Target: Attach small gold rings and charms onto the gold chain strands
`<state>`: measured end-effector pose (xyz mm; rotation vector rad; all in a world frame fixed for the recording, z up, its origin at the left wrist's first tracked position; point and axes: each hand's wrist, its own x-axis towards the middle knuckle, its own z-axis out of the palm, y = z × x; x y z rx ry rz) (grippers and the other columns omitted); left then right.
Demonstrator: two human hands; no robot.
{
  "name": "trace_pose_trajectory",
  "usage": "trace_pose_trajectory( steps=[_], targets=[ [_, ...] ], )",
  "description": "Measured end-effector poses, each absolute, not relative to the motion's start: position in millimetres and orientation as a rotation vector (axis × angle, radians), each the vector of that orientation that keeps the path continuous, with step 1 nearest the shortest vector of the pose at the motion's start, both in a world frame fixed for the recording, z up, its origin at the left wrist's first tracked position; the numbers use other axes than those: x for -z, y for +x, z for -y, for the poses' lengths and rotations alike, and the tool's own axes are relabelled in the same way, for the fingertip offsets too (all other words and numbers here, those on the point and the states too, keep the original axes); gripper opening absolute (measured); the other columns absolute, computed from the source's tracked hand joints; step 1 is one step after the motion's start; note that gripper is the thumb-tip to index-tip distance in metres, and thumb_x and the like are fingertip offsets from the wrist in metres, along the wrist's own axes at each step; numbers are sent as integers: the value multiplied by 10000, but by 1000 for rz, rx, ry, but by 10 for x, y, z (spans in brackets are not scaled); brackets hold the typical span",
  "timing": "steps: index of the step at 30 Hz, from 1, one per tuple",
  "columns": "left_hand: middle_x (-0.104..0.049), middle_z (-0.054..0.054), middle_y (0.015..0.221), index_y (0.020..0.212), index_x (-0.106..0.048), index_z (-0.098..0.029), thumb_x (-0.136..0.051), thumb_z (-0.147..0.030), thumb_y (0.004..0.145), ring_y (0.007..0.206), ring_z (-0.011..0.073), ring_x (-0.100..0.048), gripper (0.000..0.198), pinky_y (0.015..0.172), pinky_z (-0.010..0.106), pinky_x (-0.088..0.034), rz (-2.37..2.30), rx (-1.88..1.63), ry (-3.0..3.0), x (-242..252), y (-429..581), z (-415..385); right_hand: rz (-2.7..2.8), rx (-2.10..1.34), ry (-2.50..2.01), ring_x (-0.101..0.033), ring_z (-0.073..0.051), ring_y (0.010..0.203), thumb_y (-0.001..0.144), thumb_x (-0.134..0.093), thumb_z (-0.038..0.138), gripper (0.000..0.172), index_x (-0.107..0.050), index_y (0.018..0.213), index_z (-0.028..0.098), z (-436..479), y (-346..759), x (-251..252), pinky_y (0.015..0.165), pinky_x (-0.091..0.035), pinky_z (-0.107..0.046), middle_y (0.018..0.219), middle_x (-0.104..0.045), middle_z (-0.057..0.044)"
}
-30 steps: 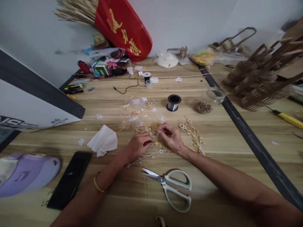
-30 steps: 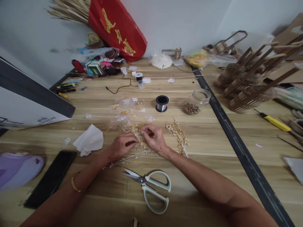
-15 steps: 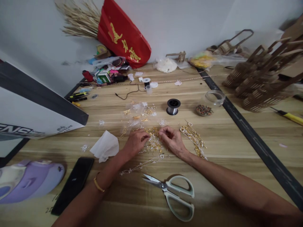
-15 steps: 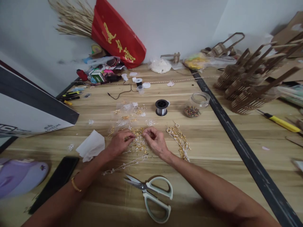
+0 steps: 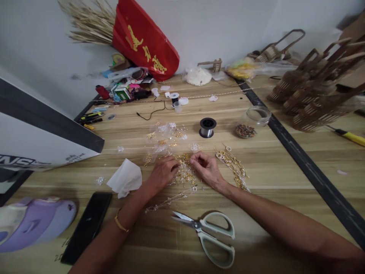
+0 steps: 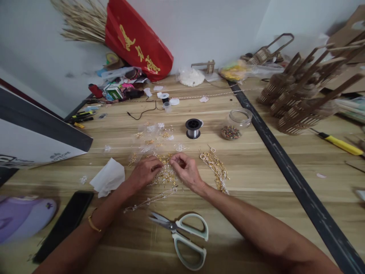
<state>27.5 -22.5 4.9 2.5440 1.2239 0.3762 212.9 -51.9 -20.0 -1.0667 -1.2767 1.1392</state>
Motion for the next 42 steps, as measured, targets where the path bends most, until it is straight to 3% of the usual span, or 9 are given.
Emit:
trace_pose_trajectory(
  steps=[16,26,42],
  targets=[
    [-634,47,816,813,-653,-160,-496,-193,877,808,178,-586,173,810,329,-438,-1190,-388,2619,26,307,210,1298,-1146,-1061,-445,-99,571,806,-597,341,189,-580,775,155,512,2131,221,516,-362,-217,652,-521,9],
    [-688,27,790,793,-661,-169,-556,-107,818,788,165,-602,124,782,303,-448,-1184,-537,2448,-35,208,178,1295,-1144,-1087,-446,-98,563,796,-604,357,206,-581,765,155,519,2122,189,502,-360,-213,647,-523,9],
    [-619,47,792,793,-657,-168,-498,-202,876,808,181,-548,182,794,325,-428,-1101,-400,2688,12,204,211,1292,-1139,-1073,-451,-107,578,798,-598,378,225,-569,750,161,515,2116,183,518,-374,-225,649,-524,2]
  ],
)
